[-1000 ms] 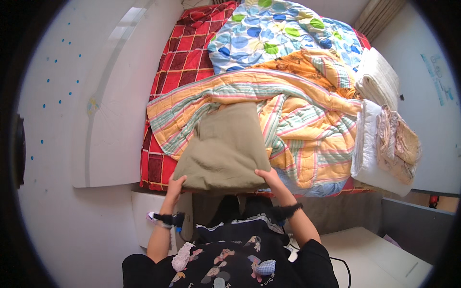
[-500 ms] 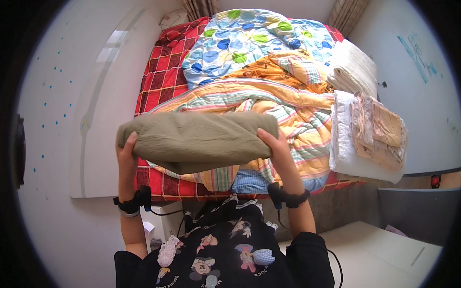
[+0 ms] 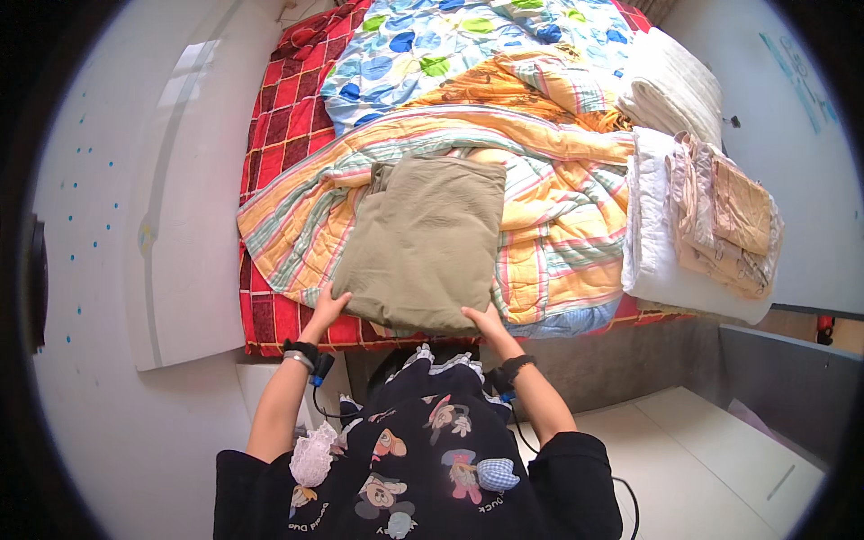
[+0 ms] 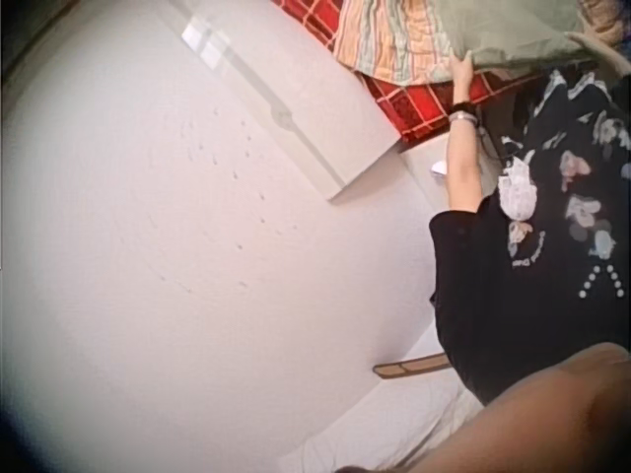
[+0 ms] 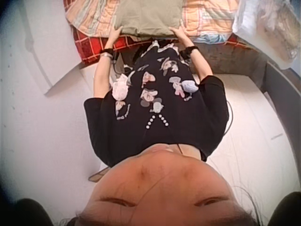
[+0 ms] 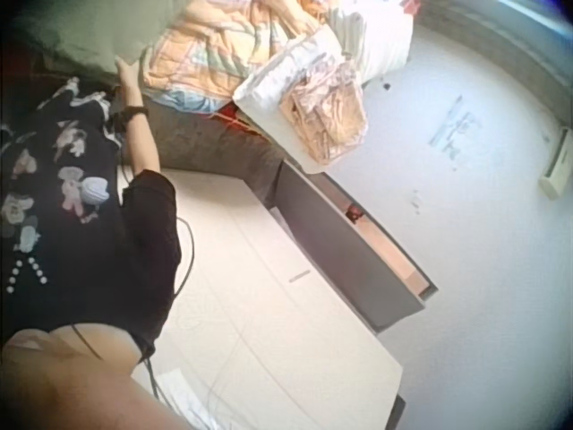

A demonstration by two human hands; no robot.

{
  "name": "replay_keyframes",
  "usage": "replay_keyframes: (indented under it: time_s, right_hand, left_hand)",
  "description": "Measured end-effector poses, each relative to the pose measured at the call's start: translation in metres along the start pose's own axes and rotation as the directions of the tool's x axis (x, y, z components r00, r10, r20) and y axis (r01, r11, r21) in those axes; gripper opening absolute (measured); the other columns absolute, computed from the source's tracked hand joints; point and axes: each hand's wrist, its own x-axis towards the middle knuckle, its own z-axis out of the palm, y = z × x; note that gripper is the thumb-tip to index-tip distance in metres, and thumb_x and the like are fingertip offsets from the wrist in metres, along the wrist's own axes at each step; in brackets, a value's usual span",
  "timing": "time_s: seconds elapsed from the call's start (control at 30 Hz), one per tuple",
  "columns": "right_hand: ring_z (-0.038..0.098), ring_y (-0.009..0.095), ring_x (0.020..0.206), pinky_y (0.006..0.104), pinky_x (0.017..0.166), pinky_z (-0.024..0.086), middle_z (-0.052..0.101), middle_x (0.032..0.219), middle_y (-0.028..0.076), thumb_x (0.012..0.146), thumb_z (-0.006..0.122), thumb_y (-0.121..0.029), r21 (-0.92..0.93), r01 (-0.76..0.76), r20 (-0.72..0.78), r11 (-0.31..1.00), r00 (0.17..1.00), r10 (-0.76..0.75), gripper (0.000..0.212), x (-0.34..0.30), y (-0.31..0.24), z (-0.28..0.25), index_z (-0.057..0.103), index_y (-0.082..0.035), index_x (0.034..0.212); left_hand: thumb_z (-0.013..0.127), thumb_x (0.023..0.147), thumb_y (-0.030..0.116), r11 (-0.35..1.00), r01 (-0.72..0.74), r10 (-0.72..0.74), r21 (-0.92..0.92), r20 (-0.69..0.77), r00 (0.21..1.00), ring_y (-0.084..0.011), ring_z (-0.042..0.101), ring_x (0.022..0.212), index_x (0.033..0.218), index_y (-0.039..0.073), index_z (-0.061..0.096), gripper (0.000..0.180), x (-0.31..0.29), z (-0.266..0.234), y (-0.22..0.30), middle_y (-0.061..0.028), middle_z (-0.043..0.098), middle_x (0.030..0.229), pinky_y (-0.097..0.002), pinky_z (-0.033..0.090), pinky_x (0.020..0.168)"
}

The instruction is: Folding a green sheet and spreading a quilt on a bed.

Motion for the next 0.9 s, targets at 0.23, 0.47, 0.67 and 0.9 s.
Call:
replay_keyframes:
  time_s: [0.23,0.47,0.67,0.9]
  right_hand:
    - [0.057,0.02,0.083,0.0333,0.061,0.049,0.055,0.098,0.01,0.076,0.06,-0.022,0.137,-0.275,0.11,0.952,0.959,0.261,0.045,-0.007,-0.05,0.026,0.044,-0.003,0.113]
    - [0.053,0.021,0.093,0.0359,0.078,0.046,0.052,0.106,0.011,0.078,0.06,-0.018,0.333,-0.409,0.254,0.85,0.907,0.337,0.042,0.007,-0.063,0.053,0.045,0.003,0.112]
    - [0.052,0.022,0.096,0.0375,0.079,0.045,0.051,0.108,0.01,0.078,0.059,-0.015,0.357,-0.412,0.232,0.838,0.908,0.348,0.043,0.005,-0.075,0.072,0.043,0.001,0.114]
    - [0.05,0.022,0.1,0.0385,0.081,0.045,0.051,0.11,0.01,0.079,0.056,-0.014,0.347,-0.43,0.238,0.833,0.9,0.366,0.042,-0.007,-0.092,0.073,0.042,-0.001,0.116]
  left_hand:
    - [0.065,0.071,0.027,0.968,0.216,-0.197,0.127,-0.149,0.969,-0.0422,0.044,0.103,0.116,-0.012,0.029,0.069,0.0,0.01,-0.007,-0.0342,0.04,0.111,-0.0392,0.036,0.089]
    - [0.017,0.071,0.078,0.524,0.85,-0.592,0.057,0.742,0.315,-0.0366,0.053,0.1,0.115,-0.012,0.041,0.103,-0.036,0.024,0.033,-0.0277,0.048,0.114,-0.0449,0.044,0.082]
    - [0.021,0.077,0.072,0.326,0.882,-0.316,-0.341,0.84,0.441,-0.0365,0.033,0.121,0.135,0.005,0.017,0.088,-0.021,0.062,0.057,-0.0207,0.032,0.132,-0.0497,0.029,0.097]
    - [0.051,0.084,0.04,-0.059,0.661,-0.449,-0.748,0.611,0.652,-0.0311,0.034,0.121,0.131,0.008,0.03,0.06,-0.011,0.096,0.0,-0.0121,0.034,0.133,-0.0472,0.03,0.098]
